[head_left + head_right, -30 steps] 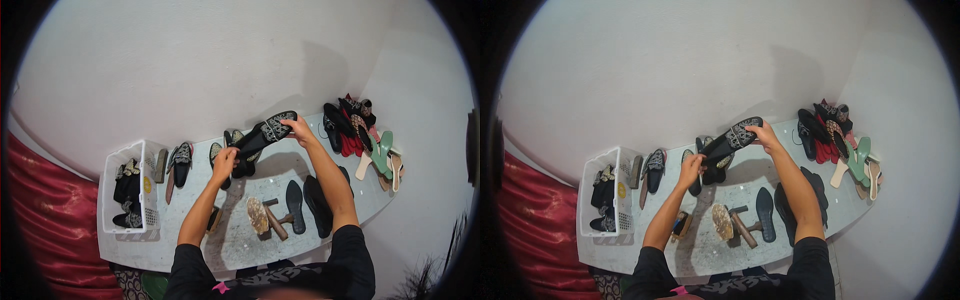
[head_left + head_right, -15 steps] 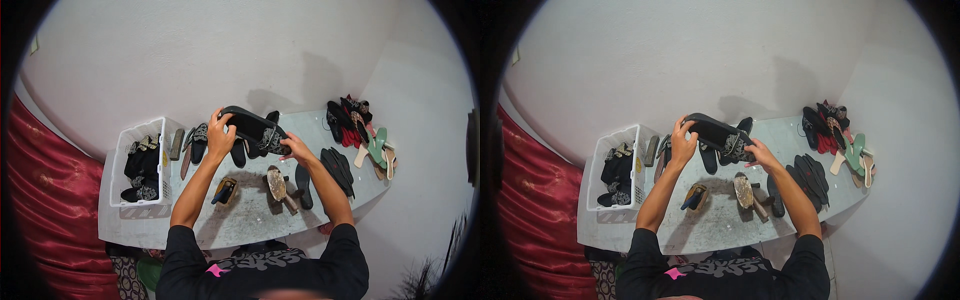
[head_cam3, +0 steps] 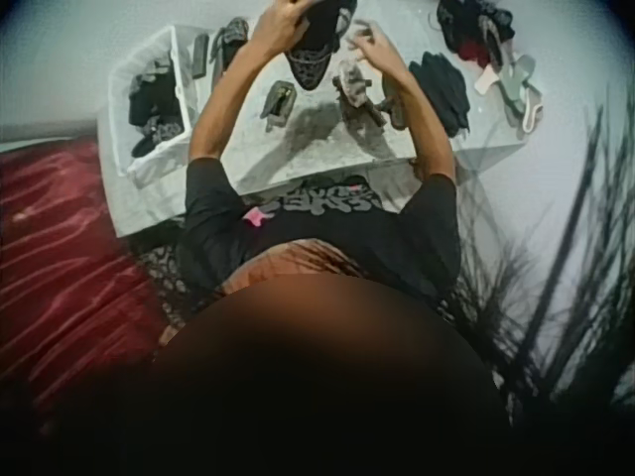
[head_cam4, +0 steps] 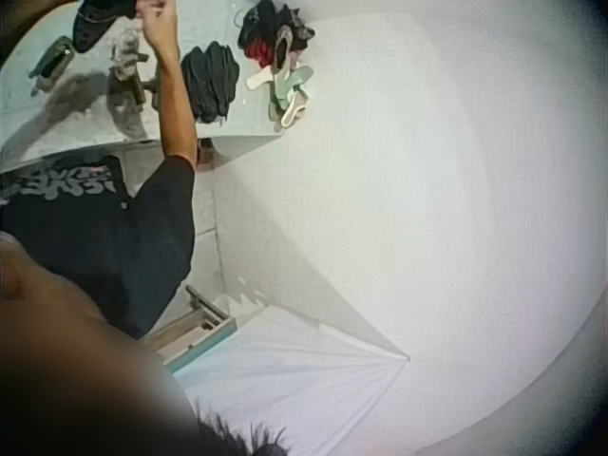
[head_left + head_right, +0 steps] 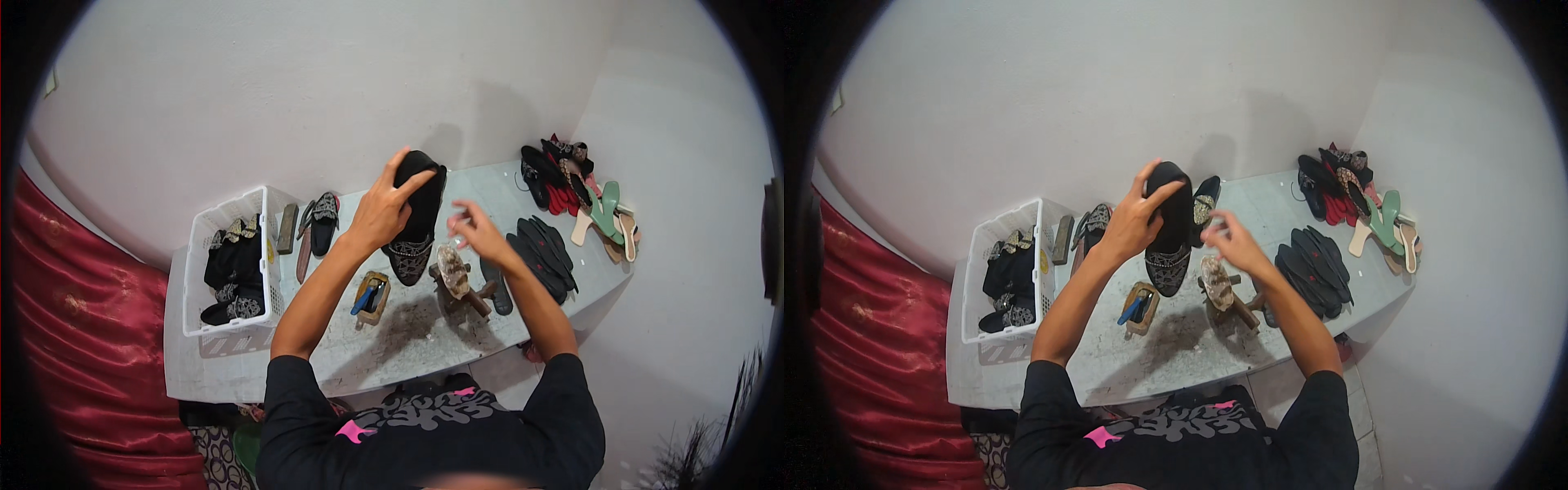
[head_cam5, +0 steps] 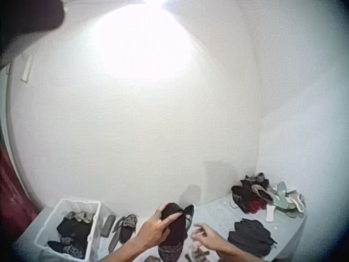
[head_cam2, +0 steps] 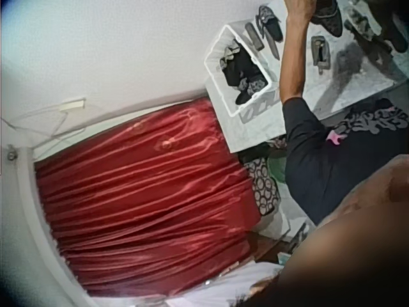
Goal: The person is seen putting the inner sole of the shoe and gluing and hammering it.
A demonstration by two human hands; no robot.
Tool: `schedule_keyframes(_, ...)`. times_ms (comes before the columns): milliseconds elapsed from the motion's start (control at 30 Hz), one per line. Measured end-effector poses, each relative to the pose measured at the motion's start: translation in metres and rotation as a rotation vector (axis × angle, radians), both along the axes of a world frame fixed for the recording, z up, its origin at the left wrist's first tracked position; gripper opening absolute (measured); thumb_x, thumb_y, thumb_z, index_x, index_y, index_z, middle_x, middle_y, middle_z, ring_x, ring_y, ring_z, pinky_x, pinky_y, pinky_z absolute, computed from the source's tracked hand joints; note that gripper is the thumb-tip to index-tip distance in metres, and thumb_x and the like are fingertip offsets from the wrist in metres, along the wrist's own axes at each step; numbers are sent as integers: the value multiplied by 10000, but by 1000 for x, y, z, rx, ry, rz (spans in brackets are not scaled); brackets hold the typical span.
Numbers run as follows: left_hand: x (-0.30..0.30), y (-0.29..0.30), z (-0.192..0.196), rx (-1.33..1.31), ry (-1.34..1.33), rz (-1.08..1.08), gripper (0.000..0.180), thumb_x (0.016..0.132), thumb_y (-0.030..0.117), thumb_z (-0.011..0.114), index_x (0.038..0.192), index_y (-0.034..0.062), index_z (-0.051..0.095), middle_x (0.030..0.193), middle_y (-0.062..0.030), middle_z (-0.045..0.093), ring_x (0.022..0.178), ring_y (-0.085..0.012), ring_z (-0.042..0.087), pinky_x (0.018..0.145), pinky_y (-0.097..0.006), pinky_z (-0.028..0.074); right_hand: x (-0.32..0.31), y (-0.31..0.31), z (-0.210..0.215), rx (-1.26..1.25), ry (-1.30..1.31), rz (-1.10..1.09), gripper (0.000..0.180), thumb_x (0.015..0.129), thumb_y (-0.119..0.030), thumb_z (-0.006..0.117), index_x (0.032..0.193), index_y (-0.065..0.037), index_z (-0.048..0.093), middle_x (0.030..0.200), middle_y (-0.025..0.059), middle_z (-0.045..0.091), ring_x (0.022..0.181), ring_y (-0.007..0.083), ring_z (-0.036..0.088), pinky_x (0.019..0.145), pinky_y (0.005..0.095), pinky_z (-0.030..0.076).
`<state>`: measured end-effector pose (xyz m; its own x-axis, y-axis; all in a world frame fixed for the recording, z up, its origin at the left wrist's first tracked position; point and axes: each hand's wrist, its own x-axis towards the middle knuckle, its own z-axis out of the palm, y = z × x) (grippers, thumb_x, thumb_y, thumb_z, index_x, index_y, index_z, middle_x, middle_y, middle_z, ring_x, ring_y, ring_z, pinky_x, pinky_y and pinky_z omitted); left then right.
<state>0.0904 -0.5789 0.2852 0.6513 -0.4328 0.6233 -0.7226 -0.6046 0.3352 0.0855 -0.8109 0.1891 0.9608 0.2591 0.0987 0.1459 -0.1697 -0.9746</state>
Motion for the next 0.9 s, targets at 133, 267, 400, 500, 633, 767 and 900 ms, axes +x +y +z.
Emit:
schedule_keyframes(133, 0, -17, -17, 126, -277, -152, 541, 717, -28, 591, 1186, 242, 597, 1426, -139, 376, 989, -314, 592, 753, -398, 541, -12, 1, 65, -66, -29, -59, 504, 891, -232, 606, 1286, -9, 386, 935, 102, 551, 641, 141, 604, 475, 253, 492)
schedule_keyframes(267, 0, -27, -21, 211, -414, -106, 375, 731, 34, 604, 1062, 210, 608, 1420, -131, 395, 959, -264, 595, 725, -350, 544, -17, -17, 76, -58, 400, 85, 519, 909, -401, 564, 1218, -10, 418, 814, 90, 512, 545, 187, 593, 454, 299, 493)
schedule_keyframes(400, 3, -35, -27, 227, -521, -259, 190, 729, 109, 627, 902, 149, 561, 1419, -131, 412, 968, -255, 597, 724, -336, 545, -14, -40, 50, 548, 534, 363, 634, 924, -545, 451, 1285, -27, 400, 973, 180, 594, 752, 286, 651, 689, 392, 563)
schedule_keyframes(500, 7, -48, -43, 275, -643, -412, 166, 663, 162, 672, 760, 126, 543, 1360, -114, 491, 1029, -288, 611, 727, -332, 570, -7, -40, 41, 669, 602, 350, 655, 932, -574, 409, 1320, -45, 401, 1112, 191, 592, 905, 302, 649, 842, 471, 539)
schedule_keyframes(633, 7, -64, -57, 246, -658, -553, 174, 614, 148, 711, 667, 109, 550, 1260, -71, 552, 1072, -332, 591, 800, -375, 570, -7, -31, 22, 785, 791, 332, 497, 962, -499, 413, 1188, -71, 529, 1046, 117, 614, 913, 255, 652, 816, 452, 560)
schedule_keyframes(767, 4, -82, -66, 221, -695, -646, 161, 580, 136, 723, 655, 99, 585, 1192, -85, 571, 1088, -345, 581, 835, -377, 562, 2, -41, -11, 912, 858, 356, 423, 942, -442, 505, 1127, -65, 550, 976, 90, 636, 835, 215, 670, 716, 360, 594)
schedule_keyframes(900, 6, -83, -77, 246, -562, -684, 197, 538, 144, 712, 679, 74, 594, 1167, -115, 583, 1101, -351, 576, 887, -398, 541, -7, -40, -20, 964, 815, 343, 406, 919, -405, 574, 1117, -52, 547, 966, 99, 641, 827, 228, 671, 703, 376, 595)
